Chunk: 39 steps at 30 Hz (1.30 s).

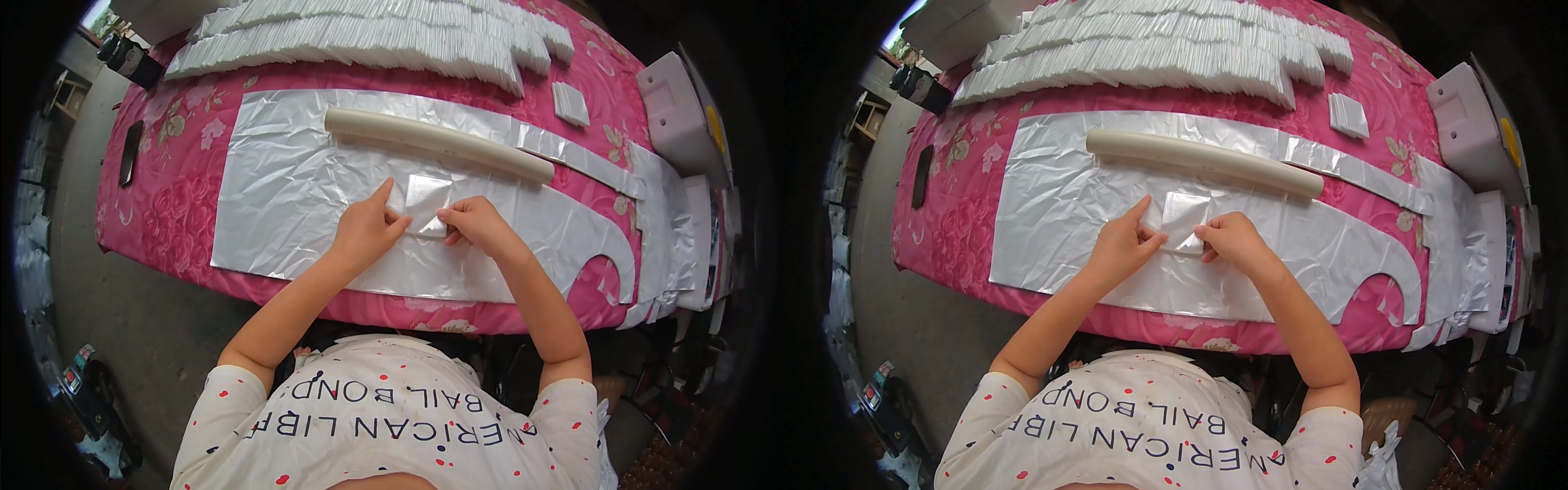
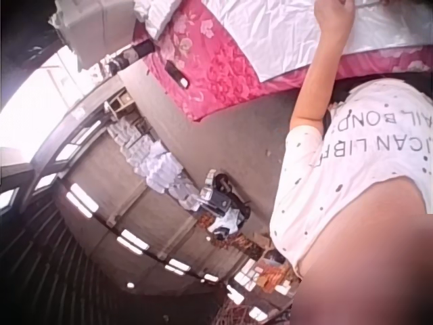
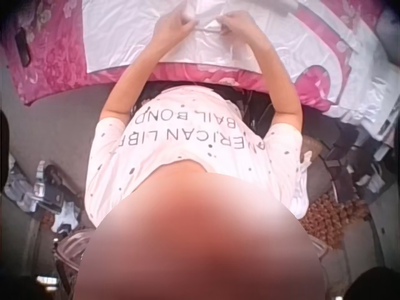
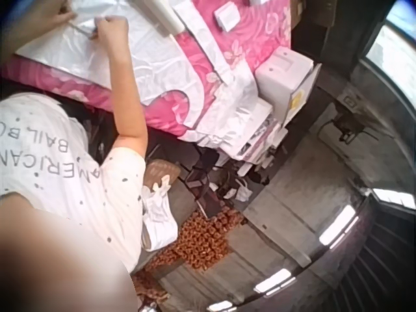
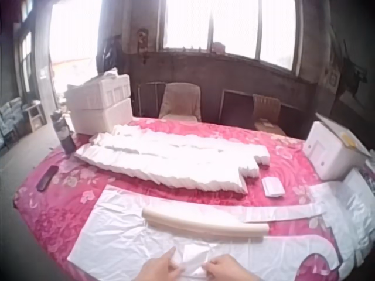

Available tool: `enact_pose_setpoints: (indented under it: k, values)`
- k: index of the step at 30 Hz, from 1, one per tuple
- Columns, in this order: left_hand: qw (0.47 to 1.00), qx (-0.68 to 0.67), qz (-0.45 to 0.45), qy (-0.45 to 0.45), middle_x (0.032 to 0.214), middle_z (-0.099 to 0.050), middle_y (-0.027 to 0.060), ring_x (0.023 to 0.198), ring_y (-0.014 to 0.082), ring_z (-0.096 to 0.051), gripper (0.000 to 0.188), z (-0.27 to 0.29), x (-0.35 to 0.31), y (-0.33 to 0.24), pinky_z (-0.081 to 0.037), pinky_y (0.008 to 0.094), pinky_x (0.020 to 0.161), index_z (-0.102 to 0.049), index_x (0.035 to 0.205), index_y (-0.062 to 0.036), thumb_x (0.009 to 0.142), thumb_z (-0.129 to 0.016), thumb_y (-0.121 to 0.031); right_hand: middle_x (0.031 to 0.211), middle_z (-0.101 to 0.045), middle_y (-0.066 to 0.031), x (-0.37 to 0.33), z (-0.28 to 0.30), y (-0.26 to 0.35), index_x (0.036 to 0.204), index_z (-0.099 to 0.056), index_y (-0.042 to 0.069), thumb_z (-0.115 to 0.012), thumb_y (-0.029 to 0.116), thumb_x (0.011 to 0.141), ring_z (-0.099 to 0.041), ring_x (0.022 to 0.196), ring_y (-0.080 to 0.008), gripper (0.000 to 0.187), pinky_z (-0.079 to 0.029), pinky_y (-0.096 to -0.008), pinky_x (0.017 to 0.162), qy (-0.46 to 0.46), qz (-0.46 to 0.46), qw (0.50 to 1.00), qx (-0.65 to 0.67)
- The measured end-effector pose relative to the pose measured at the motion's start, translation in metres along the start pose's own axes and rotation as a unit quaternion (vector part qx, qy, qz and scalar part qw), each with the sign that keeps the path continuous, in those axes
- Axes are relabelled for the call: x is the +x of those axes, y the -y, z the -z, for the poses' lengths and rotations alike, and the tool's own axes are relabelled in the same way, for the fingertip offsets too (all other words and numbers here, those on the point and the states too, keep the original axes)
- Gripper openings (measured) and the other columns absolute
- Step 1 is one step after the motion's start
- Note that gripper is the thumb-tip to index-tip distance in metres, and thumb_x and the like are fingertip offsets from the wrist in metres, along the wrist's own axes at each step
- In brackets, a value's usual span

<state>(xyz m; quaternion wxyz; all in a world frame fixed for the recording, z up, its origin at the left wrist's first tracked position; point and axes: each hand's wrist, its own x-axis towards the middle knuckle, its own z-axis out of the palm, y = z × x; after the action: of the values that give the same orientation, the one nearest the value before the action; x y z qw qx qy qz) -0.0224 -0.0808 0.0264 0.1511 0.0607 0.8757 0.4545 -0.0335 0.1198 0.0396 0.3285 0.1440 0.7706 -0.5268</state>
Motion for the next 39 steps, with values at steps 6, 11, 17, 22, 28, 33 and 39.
enact_pose_setpoints:
  k: [6, 11, 17, 22, 28, 33, 39]
  values:
    - [0.932, 0.216, -0.272, -0.105, 0.111, -0.057, 0.0164, 0.101, 0.0243, -0.057, 0.059, -0.010, -0.007, 0.003, -0.047, 0.0325, 0.081, -0.045, 0.126, 0.0034, 0.075, -0.067, -0.015, 0.061, -0.058, -0.0023, 0.002, 0.002, 0.005, 0.071, -0.063, 0.004, -0.059, 0.026, 0.085, -0.059, 0.052, -0.0102, 0.027, -0.035, -0.0224, 0.043, 0.009, -0.027, 1.000, -0.011]
    - [0.912, 0.262, -0.313, -0.049, 0.136, -0.035, 0.0211, 0.131, 0.0320, -0.029, 0.075, -0.036, 0.003, -0.001, -0.023, 0.0426, 0.107, -0.033, 0.133, 0.0053, 0.078, -0.061, -0.039, 0.063, -0.060, -0.0059, 0.007, 0.004, 0.004, 0.075, -0.064, -0.001, -0.060, 0.022, 0.084, -0.060, 0.053, -0.0136, 0.025, -0.040, -0.0243, 0.045, 0.014, -0.027, 0.999, -0.017]
    - [0.921, 0.296, -0.253, -0.007, 0.145, -0.017, 0.0238, 0.138, 0.0328, -0.011, 0.104, -0.045, 0.010, 0.006, -0.004, 0.0450, 0.111, -0.016, 0.138, 0.0085, 0.072, -0.056, -0.061, 0.061, -0.060, -0.0046, 0.003, 0.001, 0.001, 0.070, -0.063, 0.002, -0.060, 0.025, 0.082, -0.060, 0.053, -0.0112, 0.026, -0.039, -0.0233, 0.045, 0.000, -0.011, 1.000, -0.006]
    - [0.921, 0.289, -0.260, -0.016, 0.146, -0.016, 0.0240, 0.138, 0.0343, -0.009, 0.110, -0.049, 0.010, 0.011, -0.003, 0.0452, 0.111, -0.012, 0.139, 0.0089, 0.070, -0.057, -0.064, 0.068, -0.063, -0.0112, -0.018, -0.013, 0.002, 0.079, -0.063, 0.000, -0.068, 0.019, 0.073, -0.063, 0.061, -0.0249, 0.020, -0.048, -0.0316, 0.057, -0.127, 0.122, 0.961, -0.212]
    - [0.942, 0.183, -0.278, -0.055, 0.147, -0.012, 0.0241, 0.138, 0.0353, -0.008, 0.097, -0.038, 0.004, 0.011, -0.006, 0.0454, 0.111, -0.011, 0.141, 0.0049, 0.076, -0.059, -0.050, 0.090, -0.061, -0.0108, -0.039, -0.009, 0.000, 0.099, -0.057, 0.001, -0.073, 0.020, 0.068, -0.059, 0.087, -0.0276, 0.039, -0.047, -0.0389, 0.072, -0.210, 0.178, 0.843, -0.463]
    - [0.980, -0.025, -0.189, -0.049, 0.127, -0.050, 0.0188, 0.121, 0.0299, -0.046, 0.047, 0.004, -0.057, 0.011, -0.034, 0.0381, 0.101, -0.047, 0.126, -0.0015, 0.080, -0.057, -0.005, 0.115, -0.054, -0.0166, 0.006, -0.029, 0.004, 0.114, -0.053, 0.001, -0.068, 0.021, 0.075, -0.049, 0.111, -0.0306, 0.046, -0.039, -0.0391, 0.094, -0.216, 0.455, 0.771, -0.391]
    - [0.943, -0.217, 0.192, 0.166, 0.096, -0.066, 0.0124, 0.087, 0.0158, -0.064, 0.023, 0.021, -0.159, 0.050, -0.050, 0.0271, 0.078, -0.060, 0.108, 0.0017, 0.086, -0.058, -0.006, 0.142, -0.028, -0.0223, 0.025, -0.090, -0.010, 0.132, -0.039, 0.000, -0.053, 0.037, 0.086, -0.022, 0.133, -0.0348, 0.061, -0.017, -0.0447, 0.109, -0.191, 0.428, 0.803, -0.368]
